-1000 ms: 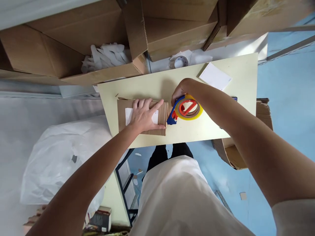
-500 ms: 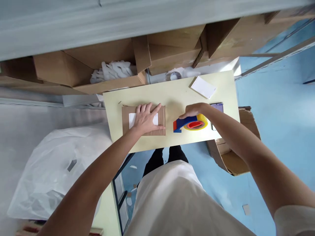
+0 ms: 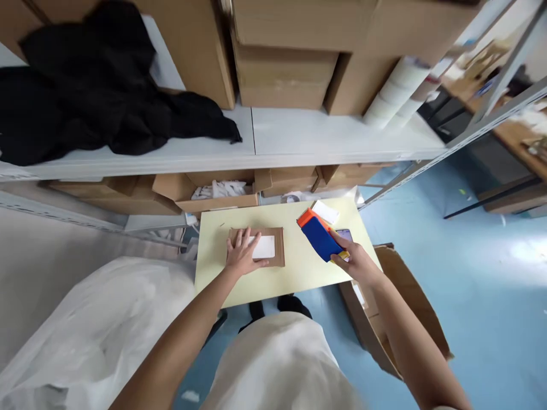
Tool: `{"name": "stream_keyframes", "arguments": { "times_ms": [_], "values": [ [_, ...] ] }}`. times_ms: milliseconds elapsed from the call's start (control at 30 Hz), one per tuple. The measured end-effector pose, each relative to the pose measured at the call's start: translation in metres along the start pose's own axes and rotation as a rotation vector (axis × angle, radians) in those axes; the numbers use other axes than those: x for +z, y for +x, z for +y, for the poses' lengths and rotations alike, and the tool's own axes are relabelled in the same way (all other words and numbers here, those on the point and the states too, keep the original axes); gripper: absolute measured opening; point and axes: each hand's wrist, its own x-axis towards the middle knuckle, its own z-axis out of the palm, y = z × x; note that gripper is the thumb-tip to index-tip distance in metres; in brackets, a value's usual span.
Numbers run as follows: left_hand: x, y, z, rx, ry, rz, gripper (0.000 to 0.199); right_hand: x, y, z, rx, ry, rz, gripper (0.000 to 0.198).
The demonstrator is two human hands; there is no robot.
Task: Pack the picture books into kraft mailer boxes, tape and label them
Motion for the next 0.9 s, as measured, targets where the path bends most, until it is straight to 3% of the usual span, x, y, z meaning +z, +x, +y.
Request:
{"name": "stream_keyframes", "arguments": {
  "times_ms": [133,267,400,533,733,833,900],
  "values": [
    [-0.002,-0.001,0.014,-0.059,-0.011,0.005,0.097,-0.021,0.020,-0.053,-0.236,-0.201,0.239,0.063],
    [-0.002,-0.006,0.032,-0.165,-0.023,-0.014,0.099,-0.048,0.095,-0.096,-0.403,-0.452,0.334,0.054],
    [0.003,-0.006,0.049,-0.232,-0.026,0.001,0.099,-0.062,0.179,-0.119,-0.454,-0.711,0.301,0.048],
    [0.012,-0.004,0.060,-0.275,-0.061,0.041,0.095,-0.062,0.230,-0.118,-0.450,-0.799,0.259,0.045],
    [0.025,-0.005,0.057,-0.254,-0.139,0.173,0.093,-0.063,0.254,-0.111,-0.496,-0.888,0.258,0.043],
    [0.031,-0.016,0.046,-0.257,-0.213,0.286,0.091,-0.059,0.244,-0.098,-0.653,-0.860,0.379,0.049],
    [0.039,-0.028,0.035,-0.313,-0.307,0.387,0.094,-0.044,0.222,-0.070,-0.740,-0.763,0.464,0.056]
  ]
}}
